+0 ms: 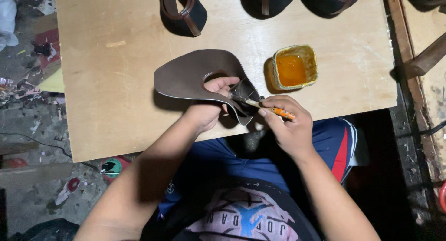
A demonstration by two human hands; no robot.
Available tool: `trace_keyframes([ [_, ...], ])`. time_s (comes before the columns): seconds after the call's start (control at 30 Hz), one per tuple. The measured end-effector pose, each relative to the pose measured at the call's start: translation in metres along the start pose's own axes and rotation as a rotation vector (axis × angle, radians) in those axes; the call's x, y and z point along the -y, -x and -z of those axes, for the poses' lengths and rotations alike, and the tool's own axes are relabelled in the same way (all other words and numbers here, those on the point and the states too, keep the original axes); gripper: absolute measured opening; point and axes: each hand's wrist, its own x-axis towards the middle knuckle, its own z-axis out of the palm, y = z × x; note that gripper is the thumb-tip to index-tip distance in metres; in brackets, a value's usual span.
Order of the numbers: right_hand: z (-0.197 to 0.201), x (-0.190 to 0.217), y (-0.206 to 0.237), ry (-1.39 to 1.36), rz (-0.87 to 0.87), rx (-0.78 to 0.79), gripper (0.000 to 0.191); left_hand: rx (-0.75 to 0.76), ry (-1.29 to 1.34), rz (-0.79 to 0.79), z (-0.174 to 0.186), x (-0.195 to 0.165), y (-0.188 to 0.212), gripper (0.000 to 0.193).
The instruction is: The person holds a brown shoe upper piece on a low work table and uses a brush to apply orange glue from a small container along its edges, repositioning and turning the piece to coat different sections. They finish the piece, set it with other completed uppers, and reach for another container on the bench.
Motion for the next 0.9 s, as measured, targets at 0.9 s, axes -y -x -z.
trace_keyframes([
  [0.9, -0.010, 0.005, 0.001, 0.154, 0.188, 0.015, 0.017, 0.042, -0.532, -0.114, 0.008, -0.004, -0.002, 0.044],
])
